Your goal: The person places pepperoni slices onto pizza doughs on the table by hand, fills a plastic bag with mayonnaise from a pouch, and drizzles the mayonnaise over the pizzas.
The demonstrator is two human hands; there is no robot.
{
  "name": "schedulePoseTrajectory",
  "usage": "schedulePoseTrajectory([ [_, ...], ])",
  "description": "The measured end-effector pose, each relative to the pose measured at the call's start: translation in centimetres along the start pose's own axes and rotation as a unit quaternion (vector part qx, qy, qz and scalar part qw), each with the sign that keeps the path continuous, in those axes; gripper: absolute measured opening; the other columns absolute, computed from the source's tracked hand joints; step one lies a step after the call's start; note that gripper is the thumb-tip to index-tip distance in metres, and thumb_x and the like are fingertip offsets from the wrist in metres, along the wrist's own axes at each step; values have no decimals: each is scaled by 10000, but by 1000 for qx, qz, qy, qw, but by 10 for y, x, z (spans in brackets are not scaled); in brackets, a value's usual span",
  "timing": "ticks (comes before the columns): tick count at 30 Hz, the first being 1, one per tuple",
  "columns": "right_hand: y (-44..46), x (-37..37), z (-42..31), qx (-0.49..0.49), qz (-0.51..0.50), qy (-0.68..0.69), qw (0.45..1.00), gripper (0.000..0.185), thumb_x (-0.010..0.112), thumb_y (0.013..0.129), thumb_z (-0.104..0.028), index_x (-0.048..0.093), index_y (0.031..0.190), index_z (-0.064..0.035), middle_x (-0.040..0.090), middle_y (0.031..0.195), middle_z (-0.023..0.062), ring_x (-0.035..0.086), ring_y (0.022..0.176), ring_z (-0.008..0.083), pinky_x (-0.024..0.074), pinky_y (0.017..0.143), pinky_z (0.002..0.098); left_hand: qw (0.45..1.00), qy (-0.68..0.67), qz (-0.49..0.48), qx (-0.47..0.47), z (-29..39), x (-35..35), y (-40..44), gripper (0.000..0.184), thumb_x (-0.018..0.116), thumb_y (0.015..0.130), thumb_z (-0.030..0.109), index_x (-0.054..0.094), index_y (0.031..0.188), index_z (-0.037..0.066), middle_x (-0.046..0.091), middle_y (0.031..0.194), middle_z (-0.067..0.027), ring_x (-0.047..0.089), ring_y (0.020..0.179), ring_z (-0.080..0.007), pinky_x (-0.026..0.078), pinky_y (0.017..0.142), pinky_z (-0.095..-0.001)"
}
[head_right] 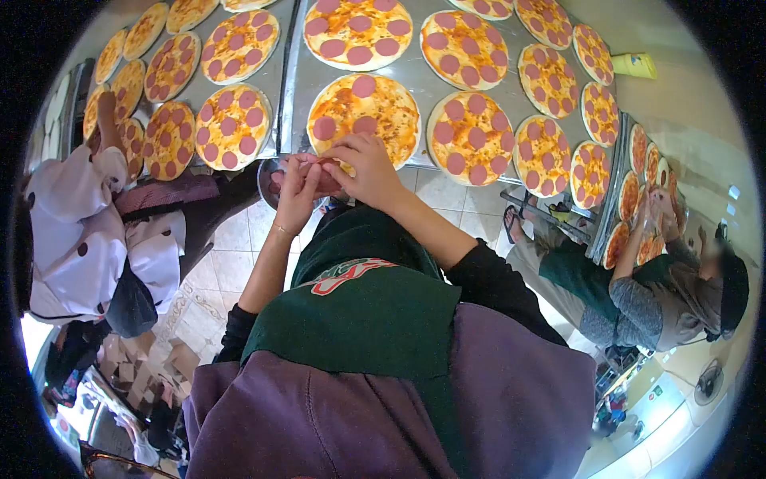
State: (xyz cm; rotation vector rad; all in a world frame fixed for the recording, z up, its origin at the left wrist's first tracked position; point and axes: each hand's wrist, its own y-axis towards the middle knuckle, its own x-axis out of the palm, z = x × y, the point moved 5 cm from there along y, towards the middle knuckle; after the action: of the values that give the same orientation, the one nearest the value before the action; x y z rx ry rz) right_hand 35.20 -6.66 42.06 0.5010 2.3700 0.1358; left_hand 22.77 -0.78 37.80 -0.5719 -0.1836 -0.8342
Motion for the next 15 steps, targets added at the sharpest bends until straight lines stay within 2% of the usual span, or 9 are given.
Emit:
schedulePoseTrajectory([
  [2, -9, -10, 2, 13, 16, -6, 1000, 154, 658, 744, -180, 633, 865, -88, 587, 915, 56, 535, 908, 250, 367, 821, 374, 999, -8, 1, -37, 0, 11, 4, 211, 346, 982, 244, 362, 1086, 61, 527, 1041, -124, 609, 876, -192, 560, 713, -326],
  [5, -19, -27, 5, 45, 26, 0, 999, 141, 643, 759, -160, 616, 875, -82, 590, 885, 62, 542, 887, 246, 375, 805, 371, 997, -48, -9, -64, -4, 23, 9, 236, 342, 982, 256, 369, 1103, 55, 514, 1065, -137, 605, 894, -204, 560, 725, -343],
  [7, -24, -36, 10, 67, 25, 9, 997, 131, 632, 771, -145, 606, 879, -76, 592, 863, 71, 550, 866, 245, 387, 786, 366, 995, -69, -24, -69, -8, 30, 13, 223, 369, 975, 225, 368, 1116, 52, 511, 1078, -141, 602, 903, -216, 558, 732, -352],
  [9, -32, -51, 24, 153, 93, 32, 983, 108, 602, 800, -121, 587, 887, -58, 593, 808, 90, 569, 767, 250, 412, 720, 357, 998, -21, -14, -57, -8, 34, 16, 222, 403, 959, 158, 364, 1146, 46, 510, 1093, -142, 606, 889, -221, 559, 728, -345],
  [10, -35, -55, 37, 159, 124, 49, 978, 83, 575, 821, -106, 580, 876, -45, 596, 785, 102, 572, 681, 256, 425, 671, 356, 998, -19, -18, -59, -7, 36, 17, 222, 403, 959, 158, 364, 1146, 46, 510, 1093, -142, 606, 889, -221, 559, 728, -345],
  [11, -36, -59, 47, 161, 127, 48, 978, 83, 575, 821, -106, 580, 876, -45, 596, 785, 102, 572, 681, 256, 425, 671, 356, 998, -8, -25, -59, -5, 37, 18, 244, 413, 948, 126, 349, 1170, 47, 511, 1098, -143, 608, 883, -223, 560, 723, -342],
  [13, -41, -63, 74, 247, 90, 0, 965, 97, 565, 831, -131, 571, 875, -44, 601, 797, 102, 573, 663, 260, 423, 665, 368, 998, 5, -31, -62, -6, 37, 20, 276, 423, 937, 95, 334, 1193, 49, 511, 1103, -145, 610, 877, -224, 561, 718, -338],
  [15, -44, -63, 94, 260, 84, -33, 961, 120, 564, 835, -162, 565, 896, -58, 606, 812, 96, 580, 719, 258, 414, 686, 386, 997, 21, -39, -67, -8, 37, 21, 333, 416, 934, 80, 291, 1242, 63, 514, 1106, -150, 616, 862, -224, 563, 706, -330],
])
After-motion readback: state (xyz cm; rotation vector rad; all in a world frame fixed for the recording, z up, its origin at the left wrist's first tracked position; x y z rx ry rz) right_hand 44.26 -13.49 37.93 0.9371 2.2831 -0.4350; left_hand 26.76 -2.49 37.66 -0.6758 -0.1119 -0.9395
